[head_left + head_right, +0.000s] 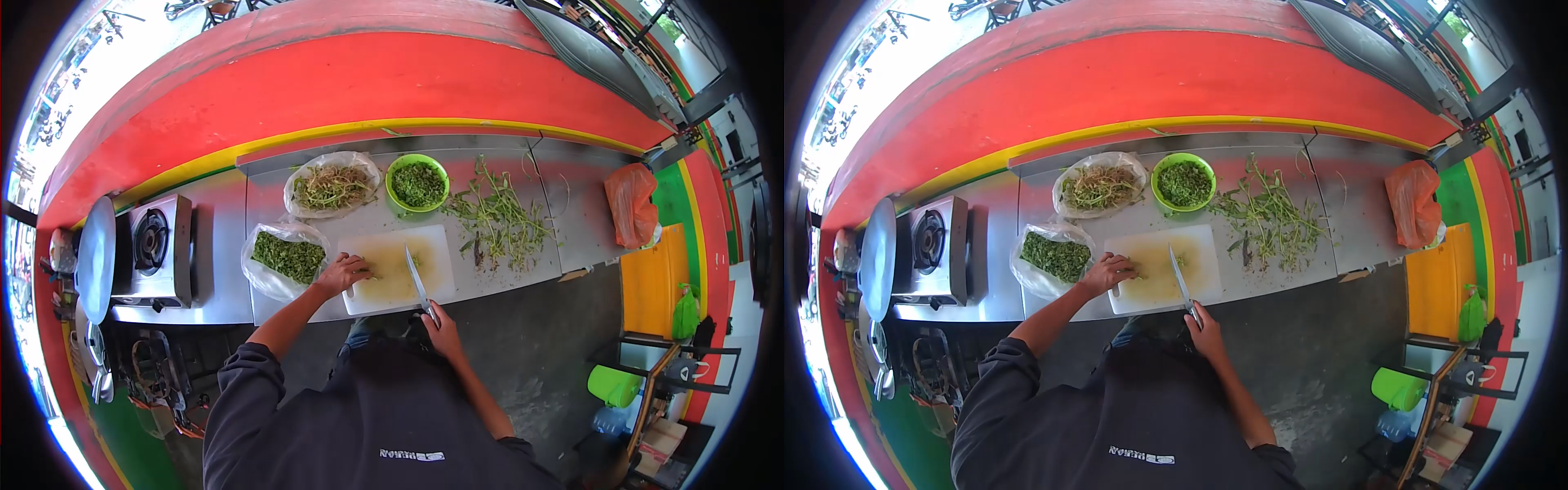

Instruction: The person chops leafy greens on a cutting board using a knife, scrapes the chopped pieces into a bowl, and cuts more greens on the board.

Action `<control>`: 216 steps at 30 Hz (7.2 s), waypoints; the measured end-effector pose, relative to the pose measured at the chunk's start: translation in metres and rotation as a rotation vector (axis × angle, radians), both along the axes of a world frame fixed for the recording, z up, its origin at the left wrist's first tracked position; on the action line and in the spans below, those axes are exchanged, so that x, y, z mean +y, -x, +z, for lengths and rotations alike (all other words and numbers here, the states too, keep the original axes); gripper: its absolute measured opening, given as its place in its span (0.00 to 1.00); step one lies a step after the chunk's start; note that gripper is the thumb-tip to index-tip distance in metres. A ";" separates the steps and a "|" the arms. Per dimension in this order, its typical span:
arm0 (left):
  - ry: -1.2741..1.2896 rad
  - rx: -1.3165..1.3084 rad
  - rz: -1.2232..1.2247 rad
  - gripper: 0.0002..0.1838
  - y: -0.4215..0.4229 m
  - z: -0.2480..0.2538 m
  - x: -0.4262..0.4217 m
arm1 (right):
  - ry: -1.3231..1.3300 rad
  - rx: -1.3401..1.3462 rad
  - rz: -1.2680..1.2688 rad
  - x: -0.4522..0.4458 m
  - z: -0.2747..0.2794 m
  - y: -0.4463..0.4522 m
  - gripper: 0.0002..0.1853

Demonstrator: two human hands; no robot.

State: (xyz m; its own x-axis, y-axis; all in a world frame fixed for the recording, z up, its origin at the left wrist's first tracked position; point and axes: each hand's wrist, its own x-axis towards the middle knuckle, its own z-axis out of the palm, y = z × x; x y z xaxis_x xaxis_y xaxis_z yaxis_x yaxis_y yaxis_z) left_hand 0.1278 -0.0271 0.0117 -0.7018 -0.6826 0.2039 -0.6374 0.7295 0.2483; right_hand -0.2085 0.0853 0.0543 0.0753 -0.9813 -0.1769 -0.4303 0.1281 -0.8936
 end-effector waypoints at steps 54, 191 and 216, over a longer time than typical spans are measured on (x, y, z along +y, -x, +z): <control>0.112 0.170 0.205 0.15 0.048 0.002 -0.011 | 0.107 0.194 -0.050 -0.042 -0.004 -0.092 0.24; 0.018 0.409 0.381 0.09 0.039 -0.001 -0.004 | 0.091 0.362 -0.016 -0.059 -0.031 -0.125 0.22; -0.050 0.445 0.487 0.09 0.045 0.001 0.000 | 0.043 0.435 -0.012 -0.066 -0.017 -0.135 0.20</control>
State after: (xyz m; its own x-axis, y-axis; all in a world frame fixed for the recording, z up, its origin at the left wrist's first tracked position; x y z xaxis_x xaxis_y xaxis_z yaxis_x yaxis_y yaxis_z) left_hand 0.0828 -0.0267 0.0127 -0.1665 -0.9170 0.3625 -0.7203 0.3642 0.5904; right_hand -0.0731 0.0198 0.0371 -0.0085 -0.9888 -0.1489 -0.7664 0.1020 -0.6342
